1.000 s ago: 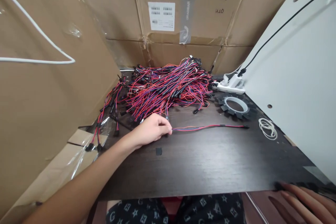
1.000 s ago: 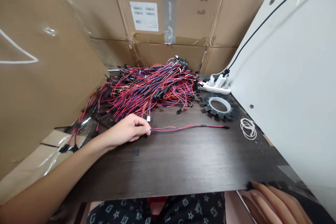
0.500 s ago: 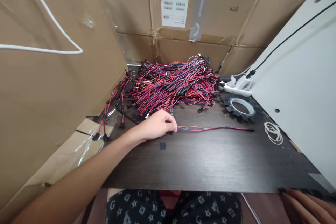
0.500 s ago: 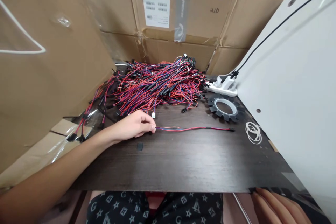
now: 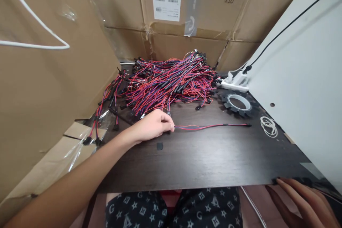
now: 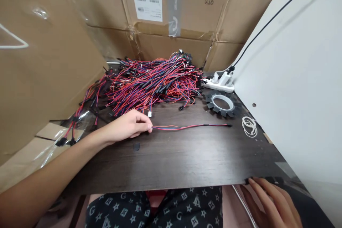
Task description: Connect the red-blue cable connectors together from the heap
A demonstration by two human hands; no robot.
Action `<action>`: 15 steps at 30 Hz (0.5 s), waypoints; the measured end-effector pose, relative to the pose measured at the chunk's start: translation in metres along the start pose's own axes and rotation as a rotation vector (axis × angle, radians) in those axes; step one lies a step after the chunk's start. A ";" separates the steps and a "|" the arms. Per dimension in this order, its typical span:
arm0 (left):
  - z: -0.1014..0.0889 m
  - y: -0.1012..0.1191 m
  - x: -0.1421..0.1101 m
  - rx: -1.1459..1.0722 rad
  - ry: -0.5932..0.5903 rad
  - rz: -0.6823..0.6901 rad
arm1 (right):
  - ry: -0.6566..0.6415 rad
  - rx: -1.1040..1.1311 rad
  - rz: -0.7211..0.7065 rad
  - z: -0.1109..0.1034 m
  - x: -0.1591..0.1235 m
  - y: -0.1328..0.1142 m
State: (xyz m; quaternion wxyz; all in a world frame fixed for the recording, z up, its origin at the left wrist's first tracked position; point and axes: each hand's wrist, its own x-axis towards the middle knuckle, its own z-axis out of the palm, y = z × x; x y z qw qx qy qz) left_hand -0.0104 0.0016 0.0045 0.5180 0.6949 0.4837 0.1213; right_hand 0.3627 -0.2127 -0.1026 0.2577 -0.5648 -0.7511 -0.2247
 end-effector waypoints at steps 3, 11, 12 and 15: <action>0.000 0.000 0.000 -0.003 -0.004 -0.008 | 0.045 -0.026 -0.075 -0.001 0.012 -0.005; -0.001 0.002 0.001 0.001 -0.015 -0.017 | 0.072 -0.065 -0.144 -0.006 0.025 -0.002; -0.001 0.002 0.001 0.002 -0.017 -0.016 | 0.075 -0.091 -0.150 -0.005 0.026 -0.003; 0.000 0.001 0.001 -0.001 -0.023 -0.013 | 0.075 -0.132 -0.131 -0.003 0.030 -0.009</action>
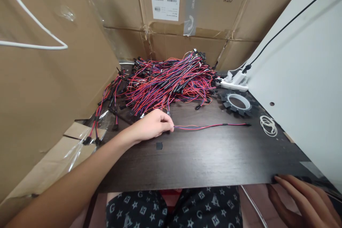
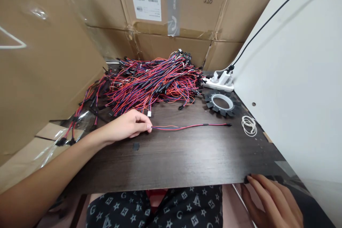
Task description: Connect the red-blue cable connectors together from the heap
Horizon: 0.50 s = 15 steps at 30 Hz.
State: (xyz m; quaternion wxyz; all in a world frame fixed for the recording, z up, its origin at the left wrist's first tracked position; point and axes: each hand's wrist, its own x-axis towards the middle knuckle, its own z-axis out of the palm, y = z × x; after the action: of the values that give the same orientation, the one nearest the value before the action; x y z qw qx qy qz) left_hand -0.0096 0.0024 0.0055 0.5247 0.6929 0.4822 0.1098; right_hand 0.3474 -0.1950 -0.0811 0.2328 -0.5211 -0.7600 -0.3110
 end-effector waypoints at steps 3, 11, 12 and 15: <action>0.000 0.000 0.000 0.009 0.001 0.001 | -0.009 0.040 0.049 0.000 0.005 -0.010; 0.000 0.000 0.000 0.015 -0.002 0.008 | 0.133 -0.001 0.227 -0.001 0.026 -0.037; 0.000 0.000 0.000 0.017 -0.001 0.009 | 0.122 -0.008 0.259 -0.001 0.027 -0.040; 0.000 0.000 0.001 0.019 -0.003 0.011 | 0.055 -0.010 0.382 -0.003 0.022 -0.045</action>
State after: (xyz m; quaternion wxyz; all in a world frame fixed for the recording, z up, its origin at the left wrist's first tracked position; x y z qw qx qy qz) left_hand -0.0095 0.0030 0.0050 0.5183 0.7005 0.4788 0.1070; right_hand 0.2981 -0.1947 -0.0744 0.3056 -0.6483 -0.6391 -0.2792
